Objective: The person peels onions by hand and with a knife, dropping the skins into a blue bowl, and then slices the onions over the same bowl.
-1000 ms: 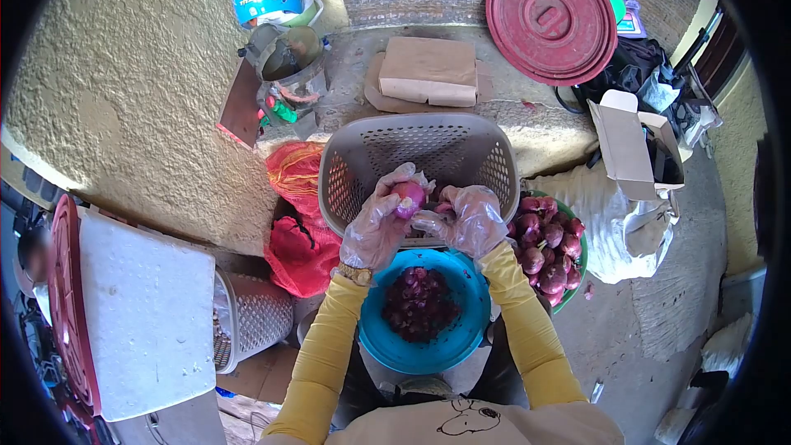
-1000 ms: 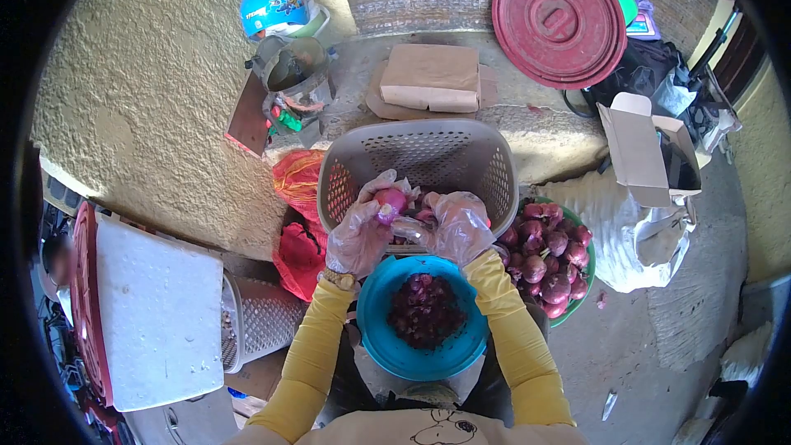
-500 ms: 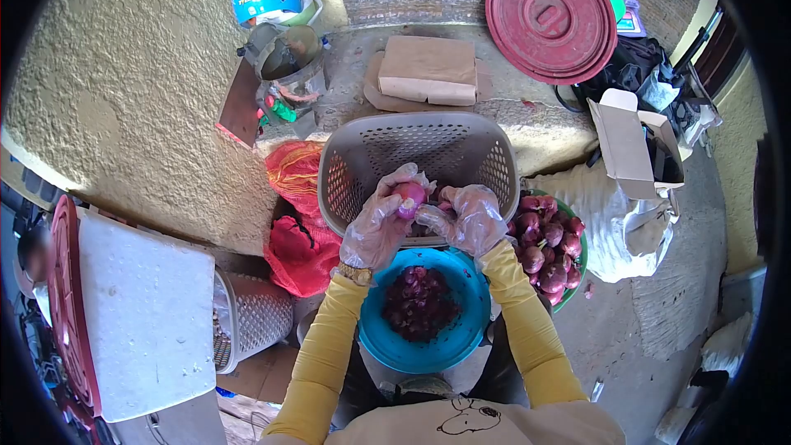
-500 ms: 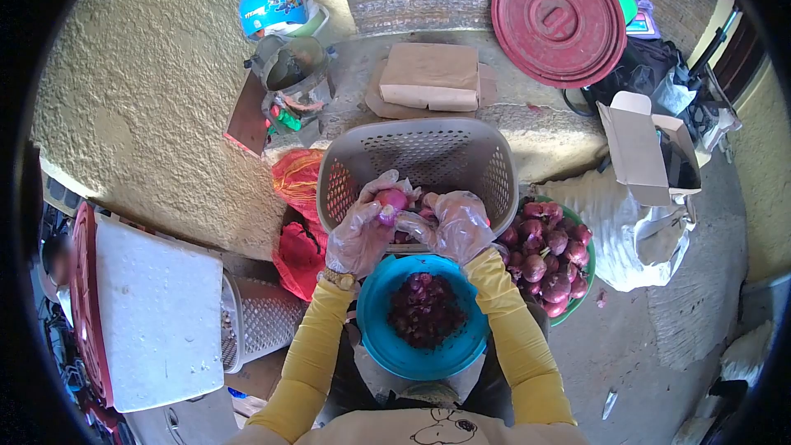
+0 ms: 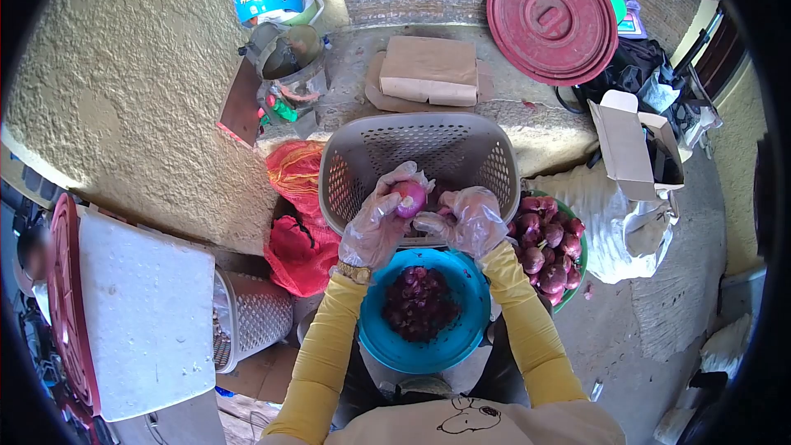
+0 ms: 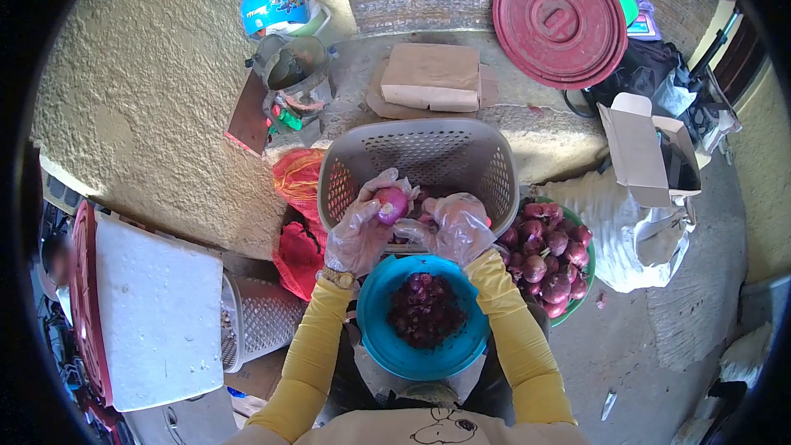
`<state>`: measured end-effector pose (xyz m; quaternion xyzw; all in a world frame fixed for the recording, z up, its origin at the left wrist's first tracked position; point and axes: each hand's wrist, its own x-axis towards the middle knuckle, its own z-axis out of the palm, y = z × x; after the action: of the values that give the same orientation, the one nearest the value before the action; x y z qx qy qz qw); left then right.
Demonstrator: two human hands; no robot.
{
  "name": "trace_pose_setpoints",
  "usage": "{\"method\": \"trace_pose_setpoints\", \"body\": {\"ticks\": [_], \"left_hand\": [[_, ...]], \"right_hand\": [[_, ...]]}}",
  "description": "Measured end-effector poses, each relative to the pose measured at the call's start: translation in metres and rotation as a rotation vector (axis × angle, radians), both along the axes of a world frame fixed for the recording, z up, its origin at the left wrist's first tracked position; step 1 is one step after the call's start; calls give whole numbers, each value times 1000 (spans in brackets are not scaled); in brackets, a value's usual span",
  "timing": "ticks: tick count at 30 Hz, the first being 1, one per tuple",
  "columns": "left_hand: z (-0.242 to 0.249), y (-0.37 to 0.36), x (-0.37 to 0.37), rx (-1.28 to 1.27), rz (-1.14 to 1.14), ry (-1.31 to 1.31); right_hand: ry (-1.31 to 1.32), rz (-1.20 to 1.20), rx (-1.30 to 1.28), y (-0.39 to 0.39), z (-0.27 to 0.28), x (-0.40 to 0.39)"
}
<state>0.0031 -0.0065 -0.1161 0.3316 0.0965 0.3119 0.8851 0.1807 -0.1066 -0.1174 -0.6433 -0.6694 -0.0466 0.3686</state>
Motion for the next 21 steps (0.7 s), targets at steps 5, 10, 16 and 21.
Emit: {"method": "trace_pose_setpoints", "body": {"ticks": [5,10,16,21], "left_hand": [[-1,0,0,16,-17,-12],[-2,-1,2,-44,-16,-32],[-1,0,2,-101,79,-29],[-8,3,-1,-91,74,-60]], "right_hand": [[41,-61,-81,1,8,2],[224,107,-219,-5,20,-3],[-48,134,-129,-8,11,-4],[44,217,-258,-6,17,-1]]}}
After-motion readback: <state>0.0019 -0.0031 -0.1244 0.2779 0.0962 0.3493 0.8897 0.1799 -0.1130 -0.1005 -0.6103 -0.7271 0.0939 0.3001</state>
